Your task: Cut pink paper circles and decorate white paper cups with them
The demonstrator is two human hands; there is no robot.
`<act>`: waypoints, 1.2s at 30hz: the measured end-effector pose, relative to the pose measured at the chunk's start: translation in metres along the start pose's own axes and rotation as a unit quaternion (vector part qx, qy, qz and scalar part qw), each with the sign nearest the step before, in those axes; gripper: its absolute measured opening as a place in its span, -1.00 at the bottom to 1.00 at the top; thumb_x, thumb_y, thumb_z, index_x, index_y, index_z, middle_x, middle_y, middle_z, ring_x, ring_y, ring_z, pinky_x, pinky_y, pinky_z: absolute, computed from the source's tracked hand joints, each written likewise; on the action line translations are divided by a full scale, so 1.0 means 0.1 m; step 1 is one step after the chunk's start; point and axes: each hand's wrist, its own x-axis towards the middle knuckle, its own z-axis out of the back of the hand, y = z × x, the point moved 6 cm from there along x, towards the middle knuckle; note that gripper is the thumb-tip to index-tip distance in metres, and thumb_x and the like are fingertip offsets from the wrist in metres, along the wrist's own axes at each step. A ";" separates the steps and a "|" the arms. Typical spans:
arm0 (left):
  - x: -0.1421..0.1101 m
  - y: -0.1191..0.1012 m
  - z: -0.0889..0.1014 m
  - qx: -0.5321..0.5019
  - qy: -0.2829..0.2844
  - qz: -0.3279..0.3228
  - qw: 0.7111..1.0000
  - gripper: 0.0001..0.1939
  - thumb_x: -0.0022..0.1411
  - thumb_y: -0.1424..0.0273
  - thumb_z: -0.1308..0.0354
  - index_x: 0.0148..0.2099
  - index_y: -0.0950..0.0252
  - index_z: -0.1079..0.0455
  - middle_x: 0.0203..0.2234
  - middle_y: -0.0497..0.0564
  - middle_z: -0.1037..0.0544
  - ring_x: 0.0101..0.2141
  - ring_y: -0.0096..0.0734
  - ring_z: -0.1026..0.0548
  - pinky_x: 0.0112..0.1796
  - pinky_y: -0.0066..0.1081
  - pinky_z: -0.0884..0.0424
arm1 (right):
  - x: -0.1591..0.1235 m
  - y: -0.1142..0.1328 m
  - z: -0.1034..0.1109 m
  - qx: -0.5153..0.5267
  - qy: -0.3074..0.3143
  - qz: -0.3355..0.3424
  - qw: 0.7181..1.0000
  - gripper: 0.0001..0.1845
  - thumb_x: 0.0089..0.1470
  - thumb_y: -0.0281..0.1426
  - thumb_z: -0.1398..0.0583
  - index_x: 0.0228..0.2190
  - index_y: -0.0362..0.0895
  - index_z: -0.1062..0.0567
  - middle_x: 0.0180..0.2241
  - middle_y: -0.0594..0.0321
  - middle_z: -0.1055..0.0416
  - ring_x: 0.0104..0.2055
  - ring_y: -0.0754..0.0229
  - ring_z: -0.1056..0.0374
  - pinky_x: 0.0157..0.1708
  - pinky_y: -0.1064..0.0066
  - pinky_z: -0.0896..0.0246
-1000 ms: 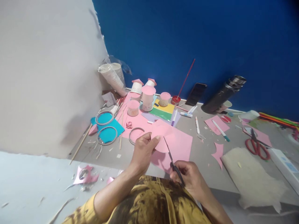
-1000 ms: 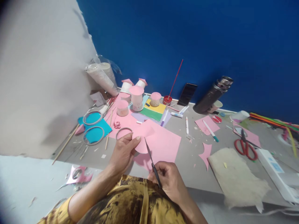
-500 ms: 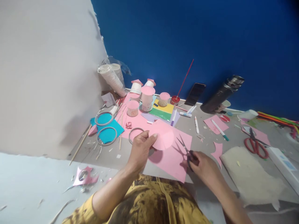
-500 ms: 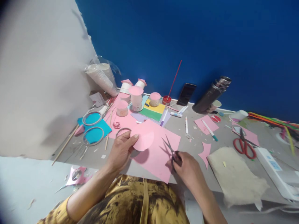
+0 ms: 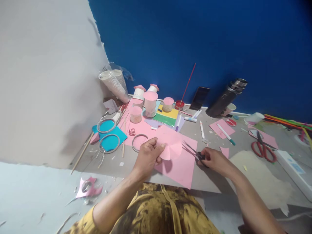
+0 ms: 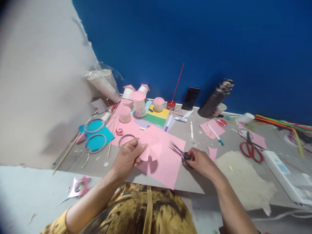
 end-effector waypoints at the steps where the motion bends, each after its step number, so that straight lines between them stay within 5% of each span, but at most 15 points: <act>1: 0.00 0.00 0.01 0.009 -0.004 -0.003 1.000 -0.60 0.04 0.13 -0.43 -0.30 0.33 -0.41 -0.66 -0.17 -0.35 -0.71 -0.65 -0.23 -0.66 -0.59 -0.09 | 0.00 -0.03 0.00 0.008 0.000 -0.004 1.000 -0.82 -0.01 -0.29 -0.27 -0.36 -0.06 -0.40 -0.54 0.37 -0.42 -0.51 0.21 -0.30 -0.52 0.42 0.01; 7: 0.01 -0.05 0.03 0.031 0.002 -0.022 0.999 -0.65 0.01 0.23 -0.43 -0.26 0.34 -0.45 -0.59 -0.06 -0.51 -0.64 -0.53 -0.39 -0.58 -0.53 -0.24 | -0.07 0.02 -0.01 0.076 -0.003 -0.024 0.997 -0.81 -0.05 -0.41 -0.25 -0.31 -0.08 -0.42 -0.54 0.34 -0.49 -0.51 0.20 -0.37 -0.50 0.43 -0.06; 10: 0.04 -0.05 0.00 0.034 0.002 -0.029 0.999 -0.67 -0.02 0.30 -0.44 -0.25 0.34 -0.46 -0.56 -0.09 -0.49 -0.62 -0.58 -0.35 -0.57 -0.54 -0.21 | -0.15 0.33 0.07 0.125 -0.017 0.018 0.992 -0.86 0.06 -0.29 -0.26 -0.38 -0.11 -0.49 -0.53 0.29 -0.49 -0.49 0.21 -0.34 -0.47 0.42 -0.12; 14: 0.06 -0.01 -0.08 0.031 0.020 -0.017 0.999 -0.67 -0.03 0.30 -0.46 -0.25 0.33 -0.47 -0.59 -0.13 -0.44 -0.62 -0.62 -0.27 -0.57 -0.56 -0.15 | -0.18 0.88 0.24 0.297 -0.057 0.082 0.950 -0.56 0.14 -0.02 -0.26 -0.22 -0.16 -0.58 -0.42 0.19 -0.53 -0.54 0.27 -0.23 -0.54 0.42 -0.12; 20: 0.06 -0.02 -0.06 0.053 0.044 -0.007 0.998 -0.71 0.01 0.30 -0.43 -0.30 0.32 -0.44 -0.65 -0.16 -0.40 -0.66 -0.62 -0.29 -0.59 -0.57 -0.16 | -0.08 1.39 0.22 0.339 -0.044 0.137 0.930 -0.65 0.00 -0.11 -0.37 -0.42 -0.16 -0.54 -0.51 0.31 -0.45 -0.52 0.31 -0.23 -0.51 0.47 -0.12; 26: 0.07 0.02 0.04 0.026 0.024 0.019 0.999 -0.67 -0.02 0.31 -0.44 -0.27 0.32 -0.41 -0.63 -0.12 -0.48 -0.66 -0.56 -0.38 -0.59 -0.56 -0.28 | -0.10 1.47 0.08 0.289 -0.088 0.131 0.944 -0.72 0.08 -0.19 -0.34 -0.46 -0.13 -0.51 -0.59 0.33 -0.41 -0.53 0.29 -0.27 -0.51 0.47 -0.14; 30: 0.07 0.06 0.03 -0.033 0.010 0.035 0.999 -0.61 -0.13 0.38 -0.46 -0.24 0.29 -0.39 -0.46 -0.03 -0.59 -0.60 -0.45 -0.51 -0.50 -0.45 -0.42 | -0.08 1.42 -0.14 0.398 -0.049 0.091 0.911 -0.63 0.09 -0.06 -0.35 -0.37 -0.13 -0.53 -0.60 0.32 -0.46 -0.59 0.26 -0.36 -0.54 0.46 -0.27; 36: 0.07 0.07 0.05 0.048 0.002 0.021 0.999 -0.67 -0.08 0.27 -0.47 -0.34 0.31 -0.46 -0.62 -0.15 -0.40 -0.63 -0.62 -0.25 -0.56 -0.54 -0.11 | -0.07 1.42 -0.30 0.500 -0.012 0.060 0.864 -0.58 -0.02 -0.05 -0.43 -0.37 -0.14 -0.53 -0.53 0.31 -0.51 -0.54 0.24 -0.47 -0.50 0.45 -0.41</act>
